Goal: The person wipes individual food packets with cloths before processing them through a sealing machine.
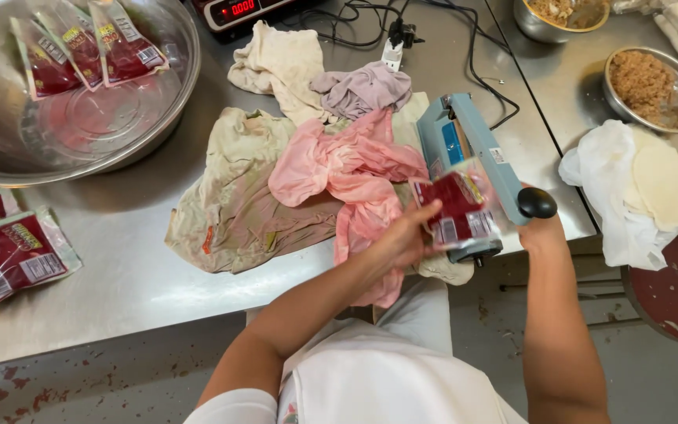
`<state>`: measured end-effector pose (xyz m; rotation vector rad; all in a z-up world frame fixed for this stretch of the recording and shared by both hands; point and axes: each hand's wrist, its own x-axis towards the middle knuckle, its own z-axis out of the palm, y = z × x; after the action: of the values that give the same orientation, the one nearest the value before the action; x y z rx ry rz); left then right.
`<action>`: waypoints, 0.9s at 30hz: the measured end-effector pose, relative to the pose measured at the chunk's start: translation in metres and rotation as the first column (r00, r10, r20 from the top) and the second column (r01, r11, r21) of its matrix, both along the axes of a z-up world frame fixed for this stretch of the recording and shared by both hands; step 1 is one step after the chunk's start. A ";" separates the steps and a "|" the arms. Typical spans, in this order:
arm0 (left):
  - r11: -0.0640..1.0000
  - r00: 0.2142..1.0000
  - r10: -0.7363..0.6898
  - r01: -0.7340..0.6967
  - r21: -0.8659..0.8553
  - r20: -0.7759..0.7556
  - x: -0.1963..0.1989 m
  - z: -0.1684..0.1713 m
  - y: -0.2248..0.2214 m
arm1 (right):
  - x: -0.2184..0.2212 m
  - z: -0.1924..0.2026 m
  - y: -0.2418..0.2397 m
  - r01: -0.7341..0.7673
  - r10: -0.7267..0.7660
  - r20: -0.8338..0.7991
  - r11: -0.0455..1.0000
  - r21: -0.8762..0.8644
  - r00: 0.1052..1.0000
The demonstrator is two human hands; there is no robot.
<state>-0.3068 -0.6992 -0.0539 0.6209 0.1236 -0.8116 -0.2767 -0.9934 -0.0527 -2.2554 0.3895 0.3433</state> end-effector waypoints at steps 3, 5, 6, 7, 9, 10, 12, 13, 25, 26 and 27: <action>0.995 0.996 0.089 -0.090 0.049 0.026 0.030 0.000 -0.001 | 0.020 0.013 0.036 0.324 -0.443 0.105 0.777 0.540 0.890; 0.989 0.993 0.116 -0.119 0.093 0.033 0.048 -0.013 0.005 | 0.023 0.026 0.035 0.223 -0.309 0.238 0.918 0.328 0.921; 0.988 0.992 0.120 -0.122 0.095 0.034 0.050 -0.017 0.004 | 0.024 0.033 0.035 0.220 -0.306 0.238 0.918 0.331 0.922; 0.990 0.994 0.100 -0.103 0.096 0.042 0.052 -0.022 0.003 | 0.025 0.041 0.036 0.135 -0.176 0.311 0.980 0.147 0.934; 0.991 0.996 0.080 -0.084 0.099 0.050 0.055 -0.017 0.005 | 0.016 0.074 0.044 0.053 -0.033 0.356 0.998 -0.045 0.934; 0.989 0.998 0.061 -0.063 0.132 0.022 0.054 -0.008 0.007 | 0.005 0.100 0.050 0.077 -0.155 0.441 0.979 0.190 0.884; 0.985 0.999 0.036 -0.034 0.166 -0.012 0.054 -0.001 0.009 | -0.018 0.140 0.068 0.083 -0.298 0.483 0.905 0.417 0.824; 0.987 1.000 0.030 -0.028 0.161 -0.010 0.054 -0.002 0.009 | -0.031 0.154 0.081 -0.038 -0.149 0.591 0.955 0.293 0.793; 0.998 0.998 0.044 -0.046 0.049 0.054 0.059 -0.032 0.011 | -0.067 0.067 0.102 0.080 0.191 0.532 0.892 -0.445 0.825; 0.998 0.998 0.043 -0.045 0.041 0.043 0.055 -0.032 0.013 | -0.070 0.063 0.102 0.103 0.161 0.563 0.908 -0.407 0.810; 0.998 0.999 0.043 -0.045 0.046 0.031 0.053 -0.034 0.012 | -0.070 0.062 0.103 0.097 0.159 0.554 0.909 -0.404 0.817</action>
<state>-0.2535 -0.6871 -0.0881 0.6718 0.1293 -0.7584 -0.3470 -0.8908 0.0089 -2.6381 0.0991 -0.4656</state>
